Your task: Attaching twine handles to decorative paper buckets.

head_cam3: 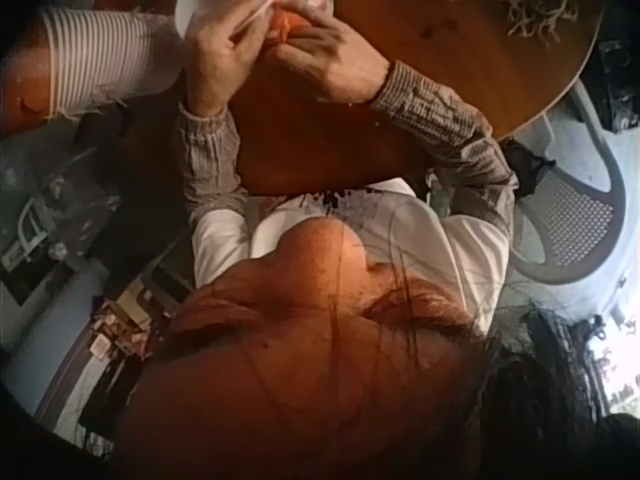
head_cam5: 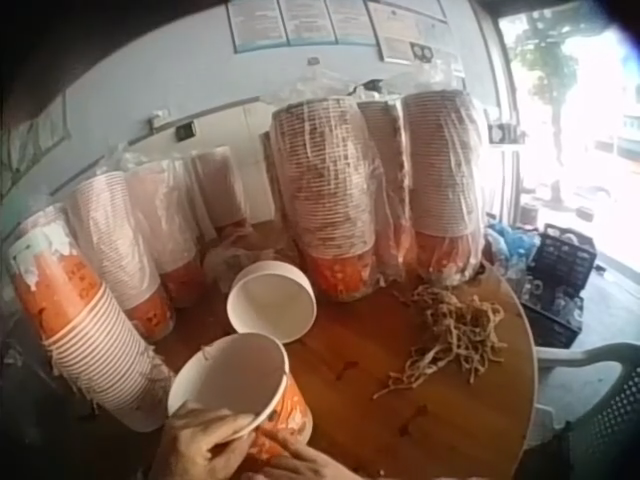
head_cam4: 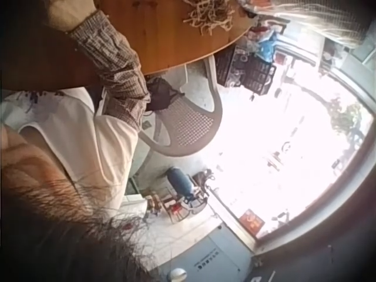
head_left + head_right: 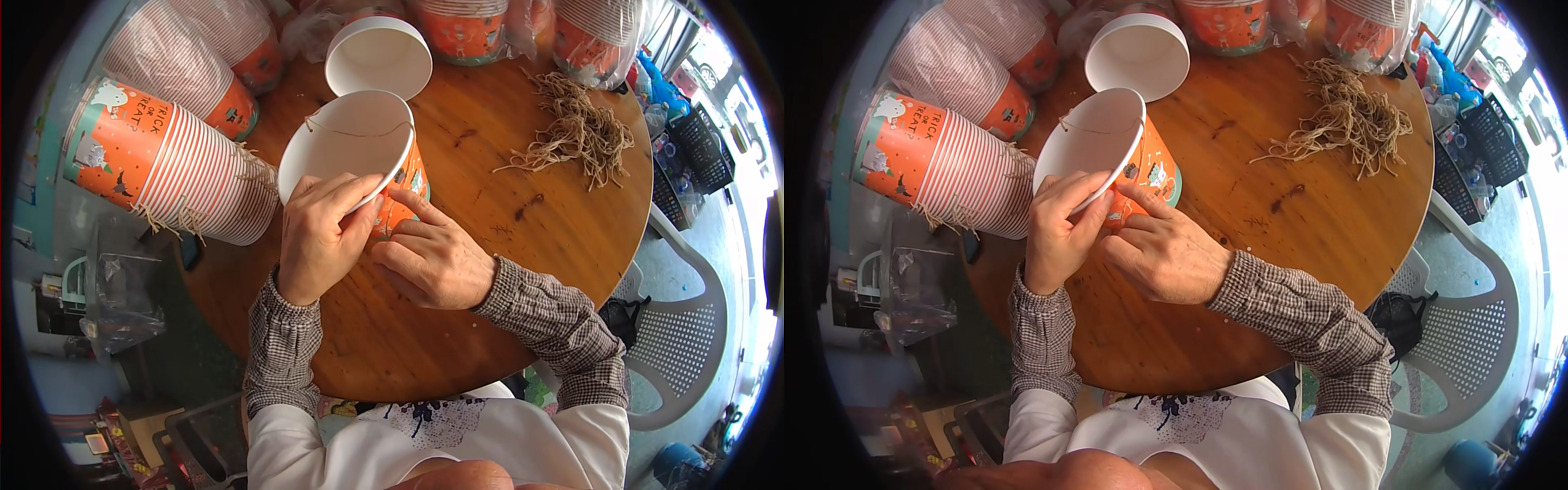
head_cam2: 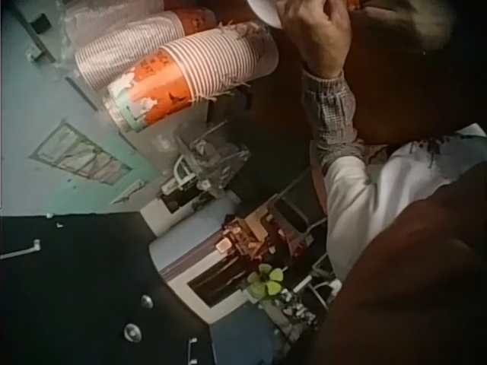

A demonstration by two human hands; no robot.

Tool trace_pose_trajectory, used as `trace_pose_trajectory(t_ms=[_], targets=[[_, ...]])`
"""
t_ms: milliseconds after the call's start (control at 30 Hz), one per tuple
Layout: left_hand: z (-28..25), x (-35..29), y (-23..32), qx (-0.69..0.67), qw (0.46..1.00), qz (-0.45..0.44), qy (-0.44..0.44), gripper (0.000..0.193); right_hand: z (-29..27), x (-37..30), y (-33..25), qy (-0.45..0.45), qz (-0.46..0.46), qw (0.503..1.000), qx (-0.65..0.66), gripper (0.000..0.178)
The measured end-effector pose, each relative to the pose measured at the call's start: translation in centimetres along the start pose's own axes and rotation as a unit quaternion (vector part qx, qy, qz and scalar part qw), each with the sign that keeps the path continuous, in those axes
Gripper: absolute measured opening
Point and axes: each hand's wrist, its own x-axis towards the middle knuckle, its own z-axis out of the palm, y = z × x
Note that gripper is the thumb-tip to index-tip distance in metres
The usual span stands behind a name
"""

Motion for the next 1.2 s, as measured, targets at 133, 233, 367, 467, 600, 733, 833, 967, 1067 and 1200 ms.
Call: trace_pose_trajectory(t_ms=[133, 233, 367, 467, 600, 733, 833, 967, 1067, 1200], targets=[[-0.1, 0.0, 0.1, 0.000, 1.000, -0.008, -0.009, 0.018, -0.1, 0.1, -0.1, -0.012, 0.005, 1.000, -0.018, 0.016], [0.0, 0.0, 0.1, 0.003, 1.000, -0.005, -0.001, 0.018, -0.3, 0.2, -0.2, -0.025, 0.008, 0.999, -0.028, 0.015], [-0.1, 0.0, 0.1, 0.014, 1.000, 0.009, 0.000, 0.019, -0.2, 0.3, -0.4, -0.023, 0.006, 0.999, -0.046, 0.016], [-0.1, 0.0, 0.1, 0.026, 0.999, 0.024, -0.028, 0.021, -0.6, 0.4, -0.6, -0.033, 0.009, 0.998, -0.046, 0.017], [0.3, -0.1, -0.4, 0.020, 0.999, 0.036, -0.033, 0.021, -1.0, 0.2, -0.3, -0.067, 0.010, 0.997, -0.049, 0.021], [0.4, 0.0, -1.0, 0.033, 0.998, 0.017, -0.053, 0.012, -0.8, 0.4, 0.6, 0.003, -0.013, 1.000, -0.011, 0.018], [0.8, -0.1, -1.0, 0.032, 0.999, -0.007, -0.022, 0.009, -1.1, -0.2, 0.0, 0.001, 0.130, 0.984, 0.119, 0.016], [0.7, -0.3, -0.9, 0.021, 0.999, -0.020, -0.025, 0.009, 0.5, -0.6, 0.3, 0.179, 0.335, 0.869, 0.318, 0.009], [0.9, -0.2, -0.6, 0.015, 0.999, -0.028, -0.011, 0.010, 0.8, -0.7, 1.1, 0.233, 0.398, 0.790, 0.405, 0.012], [0.9, -0.2, -0.4, 0.006, 0.999, -0.046, -0.004, 0.014, 1.2, -0.7, 1.4, 0.241, 0.411, 0.776, 0.414, 0.013]])
